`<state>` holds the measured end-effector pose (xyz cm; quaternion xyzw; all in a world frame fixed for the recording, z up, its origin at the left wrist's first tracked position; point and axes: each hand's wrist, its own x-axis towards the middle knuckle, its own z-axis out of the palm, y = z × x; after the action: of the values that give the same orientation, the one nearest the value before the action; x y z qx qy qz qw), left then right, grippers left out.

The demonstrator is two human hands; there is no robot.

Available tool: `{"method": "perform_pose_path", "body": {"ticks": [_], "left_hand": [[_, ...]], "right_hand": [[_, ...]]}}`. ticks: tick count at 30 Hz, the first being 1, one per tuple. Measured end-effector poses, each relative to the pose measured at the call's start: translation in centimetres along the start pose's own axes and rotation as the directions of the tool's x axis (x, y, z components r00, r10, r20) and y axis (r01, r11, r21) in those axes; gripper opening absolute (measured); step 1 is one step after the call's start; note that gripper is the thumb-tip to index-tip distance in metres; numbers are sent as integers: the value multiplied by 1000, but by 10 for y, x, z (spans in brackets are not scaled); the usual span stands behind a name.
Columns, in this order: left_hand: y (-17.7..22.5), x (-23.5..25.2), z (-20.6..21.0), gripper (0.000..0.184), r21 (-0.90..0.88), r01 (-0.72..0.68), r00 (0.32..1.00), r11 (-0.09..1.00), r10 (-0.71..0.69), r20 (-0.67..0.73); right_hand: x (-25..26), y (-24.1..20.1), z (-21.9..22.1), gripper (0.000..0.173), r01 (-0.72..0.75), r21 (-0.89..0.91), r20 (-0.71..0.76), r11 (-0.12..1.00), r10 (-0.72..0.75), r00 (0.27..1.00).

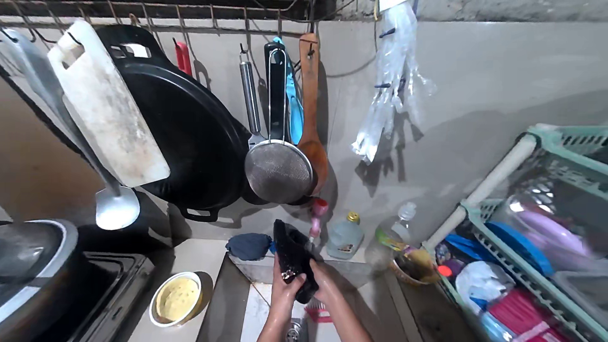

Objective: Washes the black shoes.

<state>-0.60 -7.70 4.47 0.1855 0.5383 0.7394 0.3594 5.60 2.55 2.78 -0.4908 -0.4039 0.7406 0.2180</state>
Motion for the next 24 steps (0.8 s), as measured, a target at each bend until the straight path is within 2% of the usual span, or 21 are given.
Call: {"method": "perform_pose_path", "body": {"ticks": [2, 5, 7, 9, 11, 13, 14, 15, 16, 17, 18, 19, 20, 21, 22, 23, 24], "left_hand": [[1, 2, -3, 98, 43, 21, 1000, 999, -21, -5], [5, -5, -3, 42, -67, 93, 994, 993, -97, -46], [0, -10, -7, 35, -264, 155, 986, 952, -166, -17], [-11, -18, -17, 31, -427, 172, 985, 888, -170, 42], [-20, -27, -27, 29, -510, 185, 983, 840, -161, 92], [-24, -34, -33, 22, -570, 203, 979, 796, -177, 101], [-24, -35, -34, 24, -589, 198, 980, 783, -181, 88], [-24, -35, -36, 39, -599, 196, 979, 776, -185, 80], [-24, -33, -37, 52, -605, 207, 976, 769, -206, 71], [-24, -32, -38, 57, -611, 220, 969, 761, -242, 47], [-26, -32, -38, 57, -632, 224, 963, 742, -270, 24], [-29, -33, -40, 53, -658, 219, 960, 720, -281, 12], [-34, -35, -43, 49, -683, 210, 962, 699, -273, 17], [-38, -37, -47, 44, -692, 203, 967, 693, -251, 32], [-41, -39, -50, 38, -688, 204, 971, 697, -236, 48], [-42, -40, -52, 29, -678, 214, 971, 703, -231, 67], [-42, -40, -53, 20, -670, 230, 970, 706, -225, 95]], "right_hand": [[4, 0, -4, 43, -26, -84, 7, 996, 26, 1000], [8, -3, -4, 36, 20, -327, -62, 945, -43, 997], [9, -5, -4, 35, 136, -529, -54, 838, -193, 980], [11, -7, -6, 33, 227, -625, -20, 747, -306, 952], [13, -8, -7, 29, 208, -667, -47, 716, -319, 947], [12, -11, -10, 34, 122, -690, -66, 714, -230, 971], [11, -9, -13, 38, 94, -662, -58, 743, -176, 983], [9, -6, -15, 38, 94, -570, -46, 816, -146, 988], [7, -1, -18, 34, 84, -411, -28, 908, -105, 994], [9, 5, -23, 37, 48, -206, 33, 977, -42, 999], [21, 14, -30, 52, -26, -9, 172, 1000, 27, 985], [30, 21, -37, 65, -117, 136, 346, 984, 63, 936], [35, 25, -41, 69, -180, 209, 456, 961, 67, 888], [35, 28, -44, 68, -200, 246, 473, 949, 63, 879], [31, 32, -46, 62, -174, 256, 392, 951, 63, 918], [21, 35, -47, 53, -113, 240, 222, 964, 59, 973], [11, 39, -46, 46, -43, 195, 53, 980, 33, 998]]}}
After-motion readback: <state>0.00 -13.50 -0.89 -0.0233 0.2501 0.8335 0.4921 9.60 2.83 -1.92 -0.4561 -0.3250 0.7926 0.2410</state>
